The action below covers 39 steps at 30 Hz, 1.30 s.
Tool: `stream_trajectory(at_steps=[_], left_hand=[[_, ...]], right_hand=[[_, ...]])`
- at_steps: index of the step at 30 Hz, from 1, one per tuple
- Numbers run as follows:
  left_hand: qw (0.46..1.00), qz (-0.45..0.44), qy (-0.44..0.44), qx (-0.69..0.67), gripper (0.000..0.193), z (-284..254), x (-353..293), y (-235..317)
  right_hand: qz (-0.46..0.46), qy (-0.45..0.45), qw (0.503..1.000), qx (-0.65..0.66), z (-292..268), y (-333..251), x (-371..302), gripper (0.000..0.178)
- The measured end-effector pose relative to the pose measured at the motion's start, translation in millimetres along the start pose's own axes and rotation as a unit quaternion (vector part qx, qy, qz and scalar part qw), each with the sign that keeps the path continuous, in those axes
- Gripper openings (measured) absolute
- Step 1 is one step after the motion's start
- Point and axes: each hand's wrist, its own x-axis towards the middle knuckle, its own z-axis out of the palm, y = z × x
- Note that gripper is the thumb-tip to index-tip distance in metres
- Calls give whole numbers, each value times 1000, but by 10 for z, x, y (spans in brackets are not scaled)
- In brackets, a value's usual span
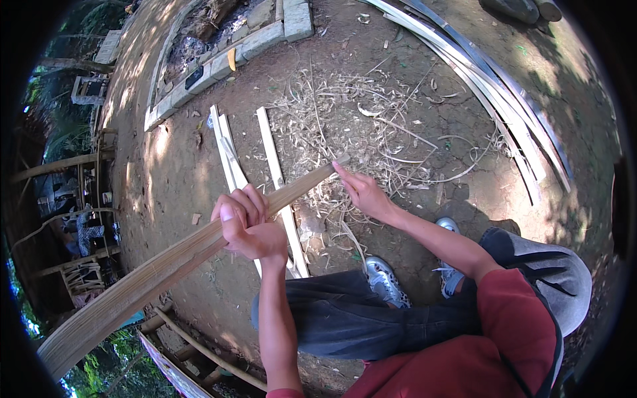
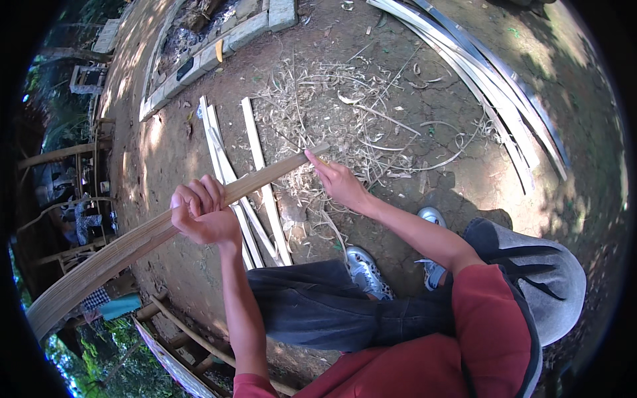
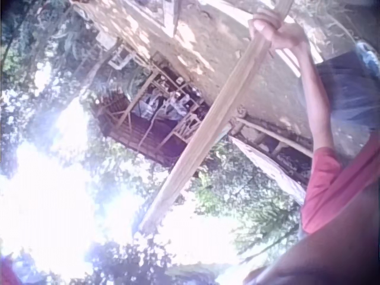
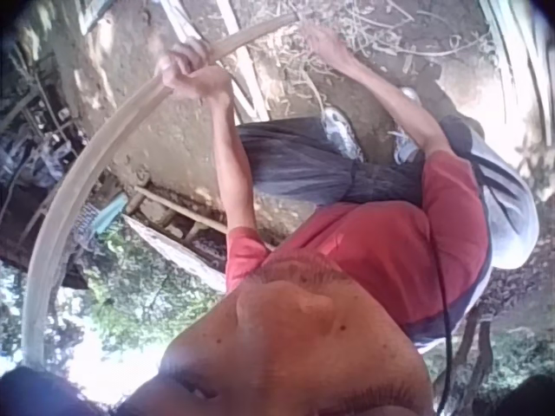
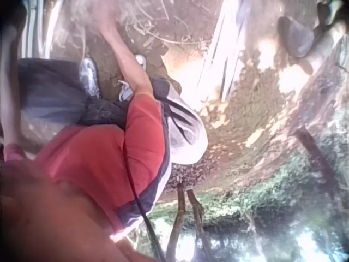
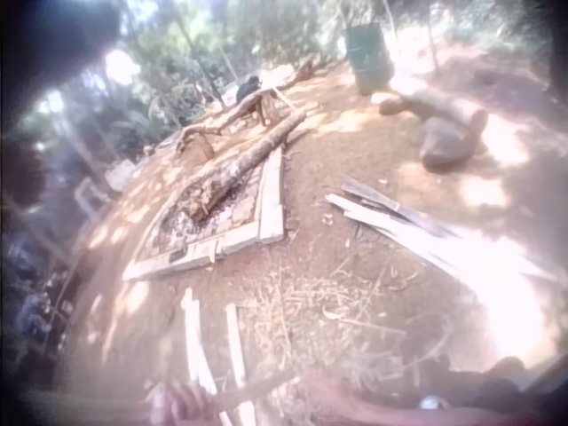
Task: The person uses a saw to cut into a piece of wood while holding it by hand.
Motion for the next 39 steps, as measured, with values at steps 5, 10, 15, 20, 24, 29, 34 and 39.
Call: stream_trajectory(at_steps=[5,10,15,20,24,29,34,39], left_hand=[[1000,-8,5,13,41,-44,12,13],[1000,5,9,16,40,32,-17,-17],[1000,-2,12,21,41,-103,-16,-5],[1000,5,19,16,41,22,20,-15],[999,-4,29,32,41,-125,-21,31],[1000,7,13,3,41,-20,24,-2],[1000,4,21,14,40,-121,6,11],[1000,6,26,3,39,-68,71,-52]], right_hand=[[258,-145,955,12,-123,111,-64,56],[215,-79,973,-19,7,185,-204,54],[267,-125,956,15,-58,45,-61,56],[284,-138,948,-44,-10,327,-223,57],[273,-134,952,29,-8,78,-41,59],[234,-142,955,-112,-19,447,-317,60],[268,-143,952,-24,-11,237,-216,55],[272,-50,960,44,-55,228,-276,57]])
